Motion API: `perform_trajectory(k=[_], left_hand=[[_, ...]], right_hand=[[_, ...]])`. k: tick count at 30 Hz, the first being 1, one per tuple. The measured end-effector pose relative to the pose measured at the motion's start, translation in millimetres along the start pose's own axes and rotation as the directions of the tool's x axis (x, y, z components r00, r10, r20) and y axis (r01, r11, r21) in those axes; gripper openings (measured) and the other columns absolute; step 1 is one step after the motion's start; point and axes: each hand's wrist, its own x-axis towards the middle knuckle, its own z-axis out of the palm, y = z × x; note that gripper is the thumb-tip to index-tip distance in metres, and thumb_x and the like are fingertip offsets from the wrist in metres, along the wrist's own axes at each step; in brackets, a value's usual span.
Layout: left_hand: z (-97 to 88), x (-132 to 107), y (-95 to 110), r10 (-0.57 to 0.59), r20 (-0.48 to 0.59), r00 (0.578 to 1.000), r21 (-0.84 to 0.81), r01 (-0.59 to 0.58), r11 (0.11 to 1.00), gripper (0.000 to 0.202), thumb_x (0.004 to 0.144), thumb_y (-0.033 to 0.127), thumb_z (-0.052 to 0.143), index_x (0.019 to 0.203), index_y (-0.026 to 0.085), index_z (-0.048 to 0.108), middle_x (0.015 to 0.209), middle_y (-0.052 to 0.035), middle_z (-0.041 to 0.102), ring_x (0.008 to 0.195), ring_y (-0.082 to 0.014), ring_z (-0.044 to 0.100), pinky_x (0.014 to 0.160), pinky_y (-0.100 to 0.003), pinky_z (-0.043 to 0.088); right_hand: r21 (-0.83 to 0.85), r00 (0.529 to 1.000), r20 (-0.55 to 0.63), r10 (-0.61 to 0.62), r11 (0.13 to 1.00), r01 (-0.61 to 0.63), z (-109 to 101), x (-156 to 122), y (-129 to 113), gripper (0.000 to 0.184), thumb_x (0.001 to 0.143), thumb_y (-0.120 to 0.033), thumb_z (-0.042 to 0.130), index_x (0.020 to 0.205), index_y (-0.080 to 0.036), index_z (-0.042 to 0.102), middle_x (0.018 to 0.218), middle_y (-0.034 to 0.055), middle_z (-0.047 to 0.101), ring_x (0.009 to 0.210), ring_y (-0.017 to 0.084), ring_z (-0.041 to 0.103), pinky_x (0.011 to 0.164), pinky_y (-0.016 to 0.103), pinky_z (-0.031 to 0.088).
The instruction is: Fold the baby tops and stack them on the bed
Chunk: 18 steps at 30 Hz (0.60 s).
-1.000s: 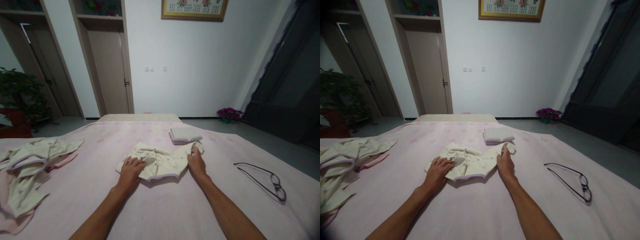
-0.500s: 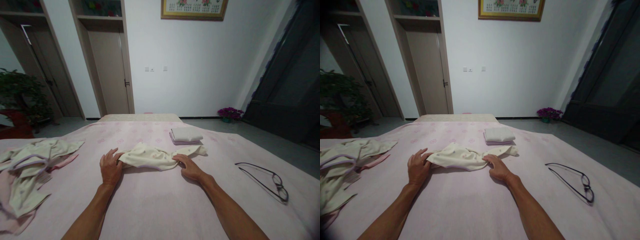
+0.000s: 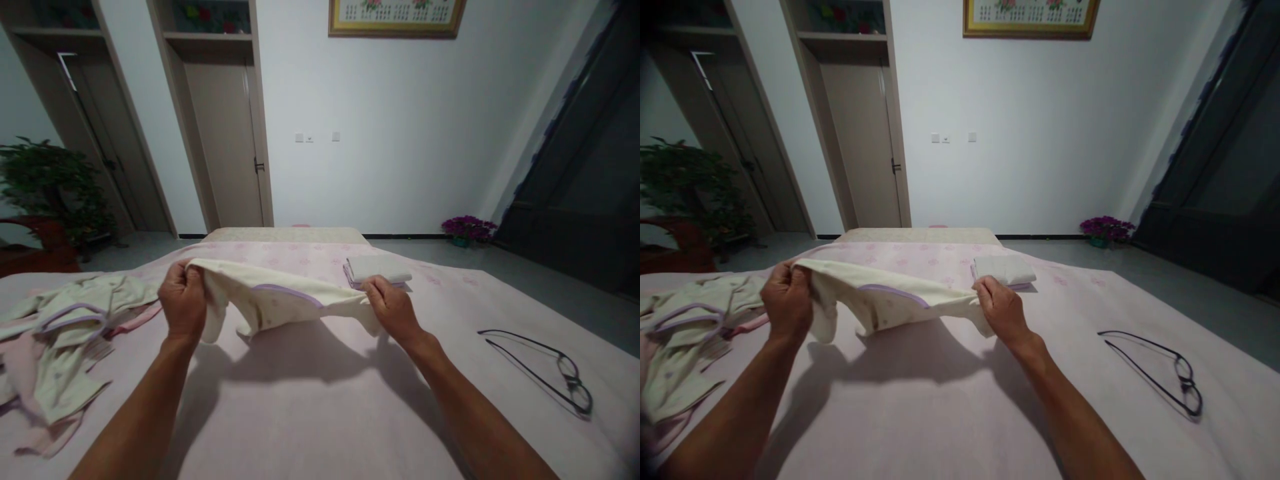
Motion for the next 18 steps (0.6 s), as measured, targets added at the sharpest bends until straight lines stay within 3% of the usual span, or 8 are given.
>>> perform_trajectory(k=[3, 5, 7, 9, 12, 14, 18], left_hand=[[-20.5, 35, 49, 0.100, -0.142, 0.985, -0.069, -0.111, 0.991, 0.032, 0.090, 0.047, 0.055, 0.087, 0.016, 0.063, 0.069, 0.0018, 0.053, 0.060, -0.0132, 0.051, 0.064, -0.030, 0.051], [-35.8, 57, 77, 0.196, -0.111, 0.974, -0.026, -0.200, 0.979, 0.036, 0.088, 0.051, 0.058, 0.090, 0.015, 0.064, 0.074, 0.0000, 0.055, 0.066, -0.0167, 0.057, 0.069, -0.036, 0.053], [-46.6, 76, 94, 0.221, 0.045, 0.974, 0.081, -0.224, 0.971, 0.040, 0.088, 0.057, 0.056, 0.099, 0.020, 0.066, 0.080, -0.0008, 0.060, 0.070, -0.0197, 0.060, 0.068, -0.037, 0.053], [-47.2, 89, 96, 0.182, 0.252, 0.950, 0.226, -0.241, 0.944, 0.041, 0.089, 0.060, 0.051, 0.100, 0.023, 0.066, 0.081, -0.0008, 0.063, 0.070, -0.0196, 0.060, 0.064, -0.032, 0.051], [-25.0, 94, 68, 0.039, 0.527, 0.849, 0.444, -0.315, 0.839, 0.039, 0.092, 0.052, 0.046, 0.100, 0.021, 0.068, 0.083, -0.0022, 0.068, 0.073, -0.0188, 0.061, 0.063, -0.028, 0.045], [-0.1, 84, 31, -0.108, 0.634, 0.766, 0.607, -0.406, 0.683, 0.041, 0.093, 0.050, 0.043, 0.105, 0.020, 0.069, 0.095, -0.0055, 0.072, 0.081, -0.0214, 0.063, 0.067, -0.030, 0.044], [46.1, 44, -52, -0.285, 0.687, 0.668, 0.668, -0.426, 0.610, 0.036, 0.090, 0.048, 0.047, 0.097, 0.022, 0.071, 0.098, -0.0090, 0.075, 0.086, -0.0257, 0.067, 0.067, -0.029, 0.043]], right_hand=[[0.169, 0.993, -0.115, -0.018, 0.985, 0.038, -40, 23, -34, 0.030, 0.096, -0.040, 0.050, 0.080, -0.020, 0.065, 0.075, 0.0003, 0.067, 0.070, 0.015, 0.060, 0.065, 0.024, 0.041], [0.195, 0.972, -0.234, -0.011, 0.979, 0.058, -64, 42, -51, 0.031, 0.094, -0.044, 0.053, 0.080, -0.019, 0.066, 0.072, -0.0005, 0.066, 0.064, 0.014, 0.057, 0.060, 0.024, 0.039], [0.147, 0.952, -0.304, -0.032, 0.986, 0.080, -79, 62, -58, 0.034, 0.093, -0.047, 0.053, 0.080, -0.018, 0.067, 0.070, -0.0006, 0.065, 0.062, 0.013, 0.055, 0.059, 0.023, 0.038], [0.027, 0.957, -0.286, -0.041, 0.998, 0.051, -81, 82, -55, 0.037, 0.094, -0.048, 0.051, 0.080, -0.018, 0.068, 0.070, 0.0001, 0.065, 0.062, 0.013, 0.055, 0.058, 0.024, 0.036], [-0.248, 0.994, -0.103, 0.028, 0.967, -0.053, -56, 104, -34, 0.042, 0.095, -0.052, 0.046, 0.081, -0.020, 0.069, 0.074, 0.0031, 0.070, 0.068, 0.016, 0.059, 0.060, 0.025, 0.035], [-0.411, 0.988, 0.062, 0.139, 0.906, -0.101, -23, 109, -14, 0.044, 0.096, -0.054, 0.044, 0.086, -0.020, 0.071, 0.085, 0.0069, 0.073, 0.078, 0.019, 0.063, 0.064, 0.026, 0.036], [-0.454, 0.872, 0.368, 0.323, 0.881, -0.134, 54, 99, 24, 0.043, 0.098, -0.049, 0.042, 0.105, -0.017, 0.071, 0.114, 0.0168, 0.070, 0.106, 0.026, 0.063, 0.082, 0.032, 0.040]])
